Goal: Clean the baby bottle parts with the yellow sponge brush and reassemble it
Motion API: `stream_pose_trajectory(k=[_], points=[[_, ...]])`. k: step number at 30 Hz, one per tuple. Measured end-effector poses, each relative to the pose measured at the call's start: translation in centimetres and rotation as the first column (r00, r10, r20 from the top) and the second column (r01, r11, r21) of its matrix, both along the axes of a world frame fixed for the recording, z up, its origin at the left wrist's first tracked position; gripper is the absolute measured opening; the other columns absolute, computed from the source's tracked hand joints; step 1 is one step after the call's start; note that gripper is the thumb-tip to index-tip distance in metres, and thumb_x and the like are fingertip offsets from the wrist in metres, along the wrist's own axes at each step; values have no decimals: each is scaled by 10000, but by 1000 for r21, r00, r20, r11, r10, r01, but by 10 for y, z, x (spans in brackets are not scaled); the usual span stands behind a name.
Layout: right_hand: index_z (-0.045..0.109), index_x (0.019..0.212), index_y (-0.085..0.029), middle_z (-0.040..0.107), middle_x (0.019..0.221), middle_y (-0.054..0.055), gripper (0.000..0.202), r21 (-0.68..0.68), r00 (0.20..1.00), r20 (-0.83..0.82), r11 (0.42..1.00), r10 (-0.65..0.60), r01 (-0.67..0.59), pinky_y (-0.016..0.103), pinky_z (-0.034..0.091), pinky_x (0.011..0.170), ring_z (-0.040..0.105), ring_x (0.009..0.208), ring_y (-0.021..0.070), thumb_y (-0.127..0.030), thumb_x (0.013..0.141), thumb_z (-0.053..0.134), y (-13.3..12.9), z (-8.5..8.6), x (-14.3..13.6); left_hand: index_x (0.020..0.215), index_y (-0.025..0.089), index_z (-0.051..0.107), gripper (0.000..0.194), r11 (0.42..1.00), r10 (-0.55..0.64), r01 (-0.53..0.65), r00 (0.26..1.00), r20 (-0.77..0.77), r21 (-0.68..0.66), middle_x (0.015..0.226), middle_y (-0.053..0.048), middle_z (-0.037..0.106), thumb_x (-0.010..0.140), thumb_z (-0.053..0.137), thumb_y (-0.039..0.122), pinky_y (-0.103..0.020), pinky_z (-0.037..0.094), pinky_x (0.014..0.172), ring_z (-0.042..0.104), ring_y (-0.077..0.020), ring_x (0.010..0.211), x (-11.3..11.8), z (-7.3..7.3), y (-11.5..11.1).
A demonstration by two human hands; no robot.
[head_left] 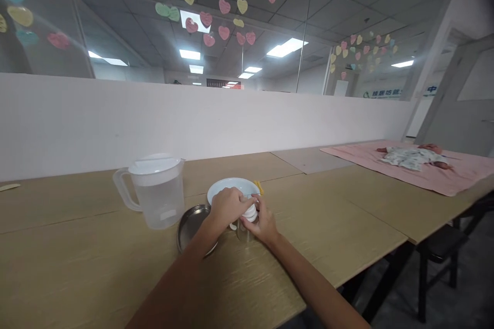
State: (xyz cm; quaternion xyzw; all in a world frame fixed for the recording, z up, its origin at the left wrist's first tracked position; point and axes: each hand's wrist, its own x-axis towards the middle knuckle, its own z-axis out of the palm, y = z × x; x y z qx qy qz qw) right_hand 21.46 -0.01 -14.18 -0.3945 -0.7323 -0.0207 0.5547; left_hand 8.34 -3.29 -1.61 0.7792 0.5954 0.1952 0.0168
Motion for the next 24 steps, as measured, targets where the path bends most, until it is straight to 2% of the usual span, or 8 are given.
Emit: stream_pose_trajectory(k=[4,7,9,12,16,20,24], points=[[357,1223,-132,627,727,47,628,-53,999,4,998,33,-33,293,474,537,625,605,205,-494,751,558,-2,4,1,805,214,595,213,993,-97,97,995,-7,59,715,-13,625,768,479,388,-247,276,511,527,-158,617,-6,6,-3],[348,1223,-137,634,752,52,625,-57,999,4,997,53,-53,290,477,557,630,634,203,-496,756,555,-3,5,1,812,211,571,215,974,-198,200,980,-28,107,748,-14,620,818,418,362,-250,266,515,523,-154,633,-6,5,-1],[343,1224,-140,638,772,57,626,-55,999,-2,997,52,-52,286,481,575,636,662,204,-498,757,556,-2,4,1,727,198,561,319,971,-173,175,985,-30,163,703,-22,604,864,348,392,-257,255,521,512,-155,622,-5,4,1],[358,1200,-146,627,732,38,612,-40,1000,-6,999,22,-23,275,473,565,625,634,192,-509,750,560,-1,3,0,637,187,552,459,974,-69,63,997,22,220,626,-27,579,896,270,440,-264,232,518,486,-147,568,-6,6,4],[417,1093,-155,601,667,17,518,-15,1000,11,1000,-15,15,258,444,512,600,572,178,-523,753,549,0,2,1,621,185,554,485,979,-27,7,995,93,205,583,-19,565,883,292,497,-257,213,502,462,-136,524,-12,12,5],[476,1048,-153,631,723,49,430,40,993,108,998,-51,46,261,445,546,615,616,186,-502,796,493,-2,5,4,671,186,550,391,977,-48,15,987,150,213,649,-16,593,863,373,478,-251,243,506,496,-141,565,-18,15,4],[550,1010,-174,642,819,70,338,73,976,200,995,-86,73,248,442,614,624,722,183,-448,849,433,-6,12,8,815,201,563,159,955,-142,68,959,246,289,838,-8,628,821,487,341,-249,357,599,563,-150,716,-23,19,5]])
